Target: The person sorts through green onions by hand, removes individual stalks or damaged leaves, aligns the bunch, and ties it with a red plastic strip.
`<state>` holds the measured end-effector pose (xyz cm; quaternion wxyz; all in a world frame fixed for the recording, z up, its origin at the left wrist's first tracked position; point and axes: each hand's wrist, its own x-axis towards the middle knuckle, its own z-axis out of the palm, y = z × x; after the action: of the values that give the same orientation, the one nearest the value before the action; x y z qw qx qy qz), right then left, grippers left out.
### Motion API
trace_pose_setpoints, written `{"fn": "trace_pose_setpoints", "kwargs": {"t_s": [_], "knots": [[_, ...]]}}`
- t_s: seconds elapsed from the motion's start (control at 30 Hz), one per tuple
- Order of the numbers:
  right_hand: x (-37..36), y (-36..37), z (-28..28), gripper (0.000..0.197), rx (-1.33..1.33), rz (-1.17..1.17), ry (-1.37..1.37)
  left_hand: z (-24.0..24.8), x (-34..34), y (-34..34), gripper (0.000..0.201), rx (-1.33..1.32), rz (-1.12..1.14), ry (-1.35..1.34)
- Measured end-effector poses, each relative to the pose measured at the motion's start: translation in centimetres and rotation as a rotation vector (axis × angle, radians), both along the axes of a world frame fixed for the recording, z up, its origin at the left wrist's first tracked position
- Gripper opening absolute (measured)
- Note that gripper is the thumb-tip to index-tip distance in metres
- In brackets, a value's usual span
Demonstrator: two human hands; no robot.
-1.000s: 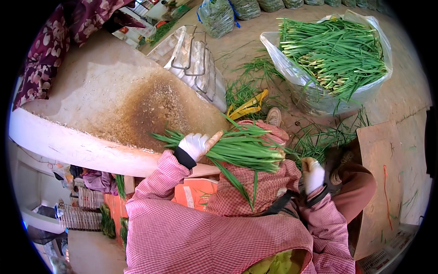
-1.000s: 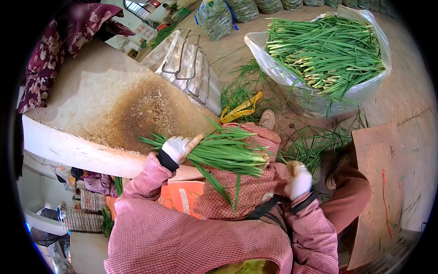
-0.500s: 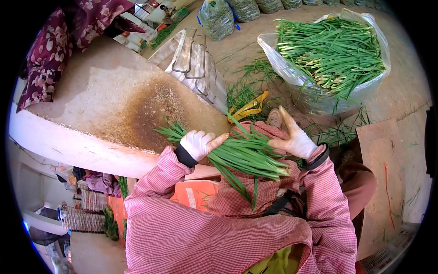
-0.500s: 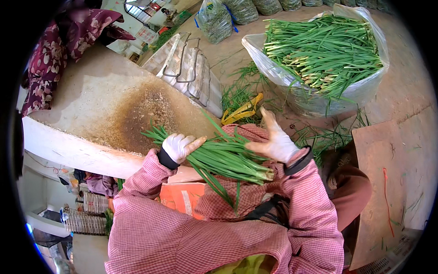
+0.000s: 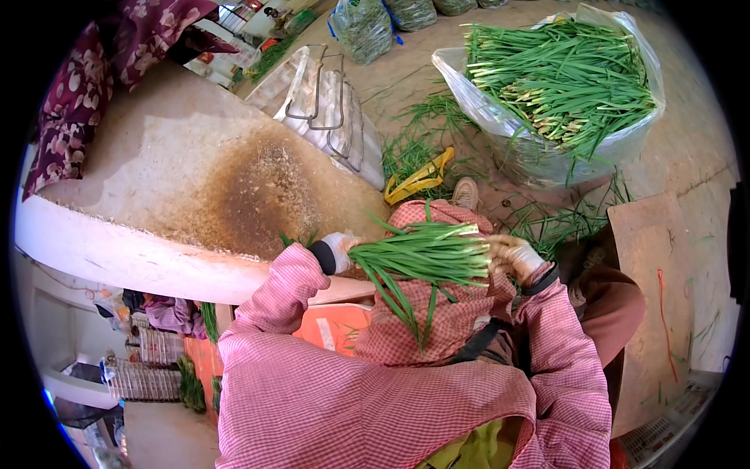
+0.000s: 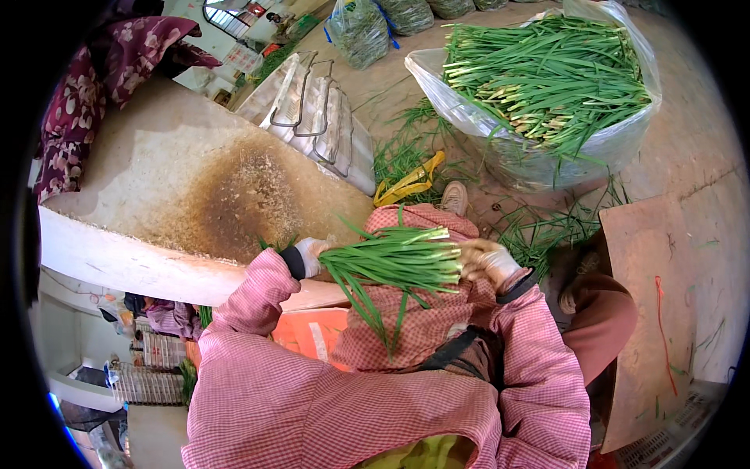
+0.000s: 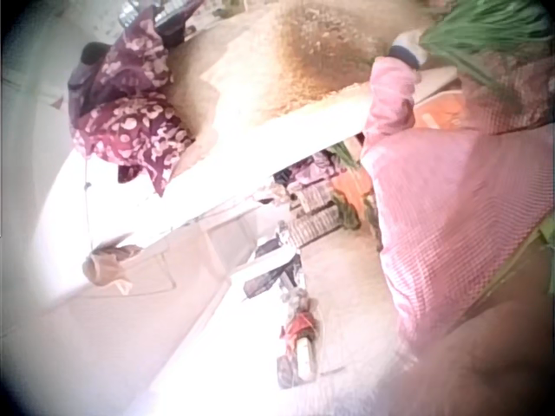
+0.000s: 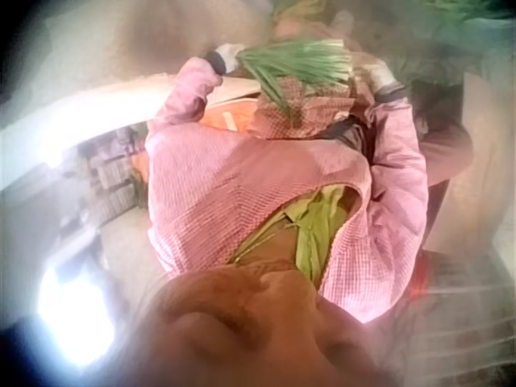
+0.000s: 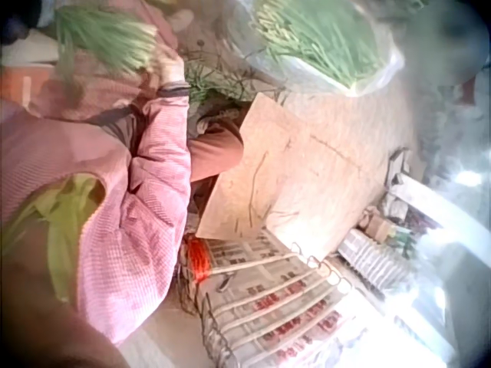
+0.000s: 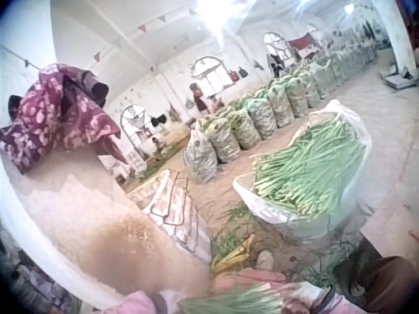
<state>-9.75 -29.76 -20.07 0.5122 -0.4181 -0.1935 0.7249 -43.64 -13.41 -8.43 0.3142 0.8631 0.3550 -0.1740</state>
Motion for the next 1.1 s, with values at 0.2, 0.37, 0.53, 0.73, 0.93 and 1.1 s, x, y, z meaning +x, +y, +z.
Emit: {"fn": "trace_pose_setpoints", "kwargs": {"t_s": [0.2, 0.37, 0.53, 0.73, 0.93, 1.1], "knots": [[0.2, -2.5, -1.5, 0.020, 0.014, -0.529, -0.335, -1.0, 0.0, 1.8, 0.040, -0.368, 0.186, 0.144], [-1.1, -5.6, -1.5, 0.013, 0.113, -0.442, -0.372, 3.4, 3.7, -0.3, 0.045, -0.530, 0.381, 0.244], [-4.6, -3.8, 2.0, 0.037, -0.035, -0.062, -0.247, 2.7, 2.9, 0.5, 0.043, -0.539, 0.383, 0.269], [-5.5, -0.4, -1.2, 0.019, 0.021, -0.197, -0.075, 4.5, 5.2, -0.1, 0.034, -0.538, 0.382, 0.280], [2.3, -4.2, -10.2, 0.045, -0.132, -0.251, -0.972, 5.4, 5.0, 0.5, 0.028, -0.623, 0.380, 0.284], [-2.2, -6.0, 0.4, 0.080, 0.472, -0.410, -1.422, 5.0, 5.4, 0.3, 0.031, -0.640, 0.398, 0.315]]}}
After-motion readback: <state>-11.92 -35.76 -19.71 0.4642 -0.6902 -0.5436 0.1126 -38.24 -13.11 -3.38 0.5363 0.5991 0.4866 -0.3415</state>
